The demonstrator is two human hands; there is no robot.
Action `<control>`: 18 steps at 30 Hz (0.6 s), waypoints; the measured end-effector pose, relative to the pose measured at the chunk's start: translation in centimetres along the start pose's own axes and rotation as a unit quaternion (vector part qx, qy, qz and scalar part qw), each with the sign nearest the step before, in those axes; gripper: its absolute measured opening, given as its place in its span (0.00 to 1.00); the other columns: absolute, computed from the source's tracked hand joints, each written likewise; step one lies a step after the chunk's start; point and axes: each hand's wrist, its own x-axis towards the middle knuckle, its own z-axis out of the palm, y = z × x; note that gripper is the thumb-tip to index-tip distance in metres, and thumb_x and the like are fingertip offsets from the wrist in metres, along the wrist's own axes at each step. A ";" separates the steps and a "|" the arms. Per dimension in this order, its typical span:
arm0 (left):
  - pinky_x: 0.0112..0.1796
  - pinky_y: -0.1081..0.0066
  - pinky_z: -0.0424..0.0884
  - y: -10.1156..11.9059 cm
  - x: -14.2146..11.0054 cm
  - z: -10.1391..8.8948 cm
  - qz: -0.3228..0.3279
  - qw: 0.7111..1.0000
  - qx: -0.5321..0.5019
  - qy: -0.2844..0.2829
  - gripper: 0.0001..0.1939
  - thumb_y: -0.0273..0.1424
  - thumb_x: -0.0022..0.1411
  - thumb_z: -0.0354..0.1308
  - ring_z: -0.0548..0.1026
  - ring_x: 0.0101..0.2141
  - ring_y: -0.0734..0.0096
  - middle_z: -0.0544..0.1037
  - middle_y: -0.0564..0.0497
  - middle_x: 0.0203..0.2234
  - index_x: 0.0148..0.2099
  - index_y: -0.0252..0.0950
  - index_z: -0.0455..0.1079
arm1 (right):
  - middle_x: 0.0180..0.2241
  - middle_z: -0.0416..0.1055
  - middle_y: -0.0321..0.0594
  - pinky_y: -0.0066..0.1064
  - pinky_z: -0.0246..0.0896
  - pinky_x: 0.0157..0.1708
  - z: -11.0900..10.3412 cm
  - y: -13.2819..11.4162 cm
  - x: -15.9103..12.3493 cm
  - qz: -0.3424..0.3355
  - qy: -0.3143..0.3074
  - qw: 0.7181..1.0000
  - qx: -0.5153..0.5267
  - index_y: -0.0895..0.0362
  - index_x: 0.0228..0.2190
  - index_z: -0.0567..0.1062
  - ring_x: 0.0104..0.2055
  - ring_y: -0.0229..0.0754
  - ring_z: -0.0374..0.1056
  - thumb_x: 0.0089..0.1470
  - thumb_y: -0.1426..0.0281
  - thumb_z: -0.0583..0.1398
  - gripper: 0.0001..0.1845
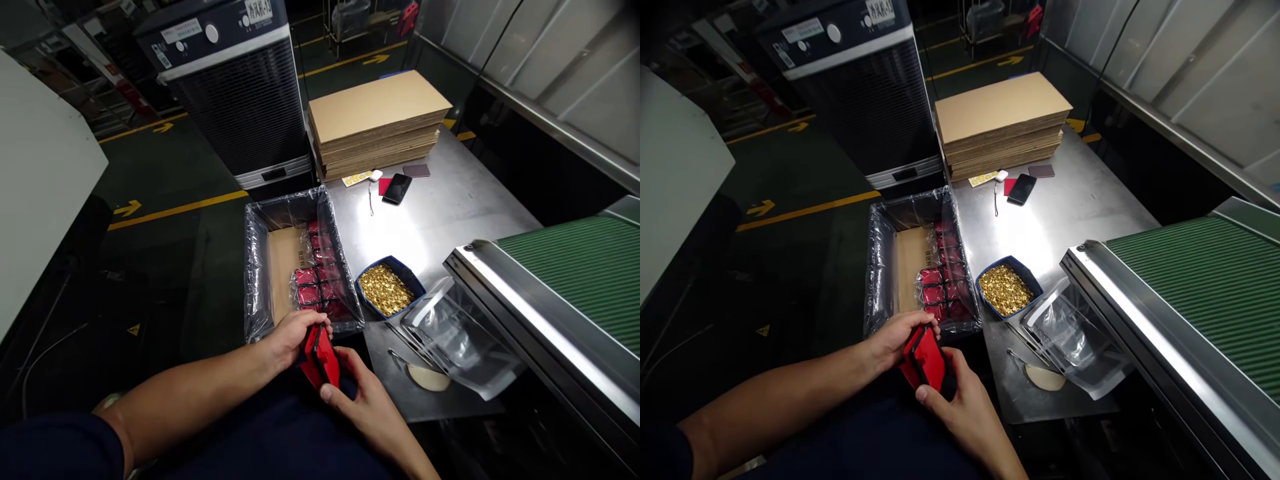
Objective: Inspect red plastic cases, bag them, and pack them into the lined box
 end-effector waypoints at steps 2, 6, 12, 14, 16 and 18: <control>0.31 0.74 0.69 -0.1 -0.3 -0.1 0.026 1.000 0.016 -0.001 0.17 0.40 0.51 0.68 0.72 0.27 0.74 0.76 0.48 0.27 0.32 0.31 0.72 | 0.55 0.68 0.38 0.36 0.56 0.59 0.0 0.1 0.0 0.000 -0.001 1.000 0.000 0.49 0.55 0.63 0.56 0.43 0.64 0.54 0.50 0.62 0.32; 0.36 0.73 0.68 -0.1 -1.6 -0.3 0.080 0.991 0.098 -0.052 0.29 0.48 0.49 0.71 0.73 0.33 0.73 0.77 0.47 0.37 0.44 0.32 0.73 | 0.55 0.67 0.39 0.36 0.57 0.60 -0.1 0.7 0.0 0.001 -0.006 1.000 0.013 0.50 0.55 0.63 0.57 0.43 0.64 0.55 0.51 0.61 0.30; 0.56 0.58 0.64 -0.7 -2.2 -1.8 0.121 0.951 0.229 -0.169 0.43 0.52 0.53 0.67 0.70 0.54 0.55 0.71 0.41 0.53 0.63 0.36 0.60 | 0.54 0.69 0.39 0.36 0.58 0.59 -0.2 1.4 -0.1 0.010 -0.014 0.999 0.034 0.51 0.53 0.65 0.57 0.41 0.65 0.56 0.51 0.61 0.28; 0.58 0.56 0.63 -0.8 -2.1 -2.1 0.133 0.938 0.268 -0.174 0.43 0.51 0.54 0.67 0.69 0.55 0.54 0.71 0.41 0.54 0.65 0.38 0.58 | 0.53 0.69 0.39 0.36 0.59 0.58 -0.1 1.4 -0.1 0.014 -0.017 0.999 0.035 0.51 0.52 0.65 0.56 0.41 0.65 0.56 0.51 0.61 0.27; 0.57 0.57 0.63 -0.7 -2.1 -2.2 0.141 0.929 0.293 -0.174 0.42 0.50 0.56 0.66 0.70 0.54 0.55 0.72 0.43 0.53 0.66 0.39 0.58 | 0.53 0.69 0.39 0.36 0.60 0.57 0.0 1.4 -0.1 0.019 -0.019 0.999 0.040 0.51 0.52 0.65 0.56 0.41 0.66 0.56 0.51 0.61 0.27; 0.56 0.58 0.64 -0.3 -2.2 -2.1 0.151 0.919 0.318 -0.177 0.39 0.50 0.57 0.65 0.71 0.52 0.56 0.72 0.44 0.51 0.65 0.41 0.59 | 0.53 0.69 0.40 0.36 0.60 0.57 0.1 1.4 -0.1 0.019 -0.018 0.999 0.045 0.52 0.52 0.65 0.56 0.41 0.66 0.56 0.51 0.61 0.27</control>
